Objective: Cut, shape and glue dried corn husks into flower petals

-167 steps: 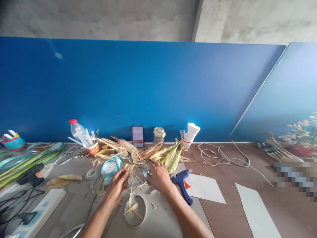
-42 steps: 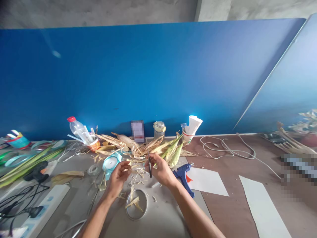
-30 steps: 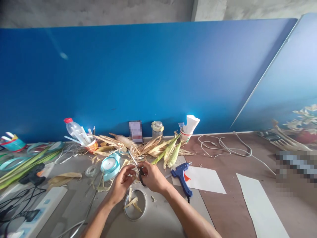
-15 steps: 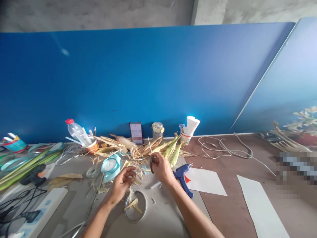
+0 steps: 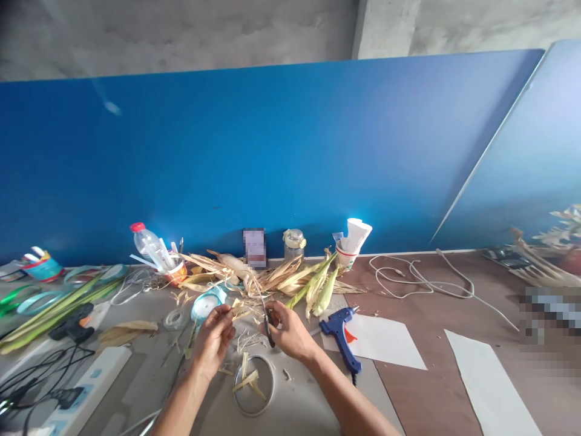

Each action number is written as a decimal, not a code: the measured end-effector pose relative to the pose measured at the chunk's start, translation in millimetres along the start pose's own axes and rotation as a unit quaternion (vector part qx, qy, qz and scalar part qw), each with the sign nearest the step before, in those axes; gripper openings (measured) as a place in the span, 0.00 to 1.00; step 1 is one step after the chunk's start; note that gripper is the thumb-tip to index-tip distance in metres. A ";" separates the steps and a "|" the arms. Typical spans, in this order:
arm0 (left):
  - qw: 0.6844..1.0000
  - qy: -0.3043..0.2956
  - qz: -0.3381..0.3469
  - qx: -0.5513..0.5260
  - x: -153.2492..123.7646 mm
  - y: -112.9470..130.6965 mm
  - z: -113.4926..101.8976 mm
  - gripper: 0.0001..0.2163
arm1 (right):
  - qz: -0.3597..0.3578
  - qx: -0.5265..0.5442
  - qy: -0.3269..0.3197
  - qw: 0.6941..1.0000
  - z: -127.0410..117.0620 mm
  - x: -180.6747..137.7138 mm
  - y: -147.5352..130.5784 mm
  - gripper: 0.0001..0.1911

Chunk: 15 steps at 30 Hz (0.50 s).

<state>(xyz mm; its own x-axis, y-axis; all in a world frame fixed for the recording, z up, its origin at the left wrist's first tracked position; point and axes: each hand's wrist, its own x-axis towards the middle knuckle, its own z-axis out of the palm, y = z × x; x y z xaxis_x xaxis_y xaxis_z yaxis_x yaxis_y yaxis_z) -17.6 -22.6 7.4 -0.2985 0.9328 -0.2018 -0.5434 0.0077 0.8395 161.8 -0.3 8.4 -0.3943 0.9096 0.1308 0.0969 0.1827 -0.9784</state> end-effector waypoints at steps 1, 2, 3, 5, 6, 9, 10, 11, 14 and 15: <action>1.000 -0.003 -0.004 0.004 -0.8 0.2 0.3 0.15 | 0.004 0.029 0.005 1.000 2.5 0.1 -1.5 0.15; 1.000 -0.009 -0.006 0.009 -1.6 -0.1 0.6 0.14 | 0.006 0.057 0.011 0.998 4.6 0.2 -3.6 0.16; 1.000 -0.018 -0.006 0.017 -2.4 -0.7 0.8 0.14 | 0.004 0.078 0.019 0.997 6.2 0.2 -5.8 0.17; 0.998 -0.040 0.001 0.041 -4.2 -2.9 1.4 0.13 | -0.009 0.089 0.044 0.995 8.6 -0.1 -10.1 0.18; 0.997 -0.050 0.008 0.053 -5.1 -4.4 1.8 0.13 | -0.019 0.080 0.060 0.995 9.5 -0.4 -11.7 0.18; 0.994 -0.076 0.022 0.079 -6.7 -9.5 2.5 0.12 | -0.045 0.037 0.094 0.994 12.2 -1.5 -14.2 0.16; 0.993 -0.083 0.023 0.085 -6.9 -11.2 2.5 0.12 | -0.053 0.027 0.099 0.993 13.2 -1.8 -14.3 0.16; 0.992 -0.089 0.024 0.090 -7.1 -12.7 2.5 0.12 | -0.060 0.019 0.102 0.993 14.2 -2.0 -14.3 0.16; 0.989 -0.104 0.018 0.106 -8.0 -15.5 2.3 0.12 | -0.068 0.000 0.111 0.992 16.3 -1.9 -13.4 0.15; 0.988 -0.107 0.016 0.108 -8.4 -15.8 2.3 0.12 | -0.063 -0.004 0.115 0.991 16.6 -1.5 -13.0 0.14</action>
<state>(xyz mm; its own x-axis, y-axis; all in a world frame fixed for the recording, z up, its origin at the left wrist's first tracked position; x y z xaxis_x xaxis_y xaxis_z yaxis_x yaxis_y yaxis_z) -4.7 -29.8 -3.0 -0.1263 0.9886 -0.0817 -0.3504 0.0326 0.9361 146.0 -10.3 18.3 -0.1858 0.9399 0.2866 0.0684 0.3033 -0.9504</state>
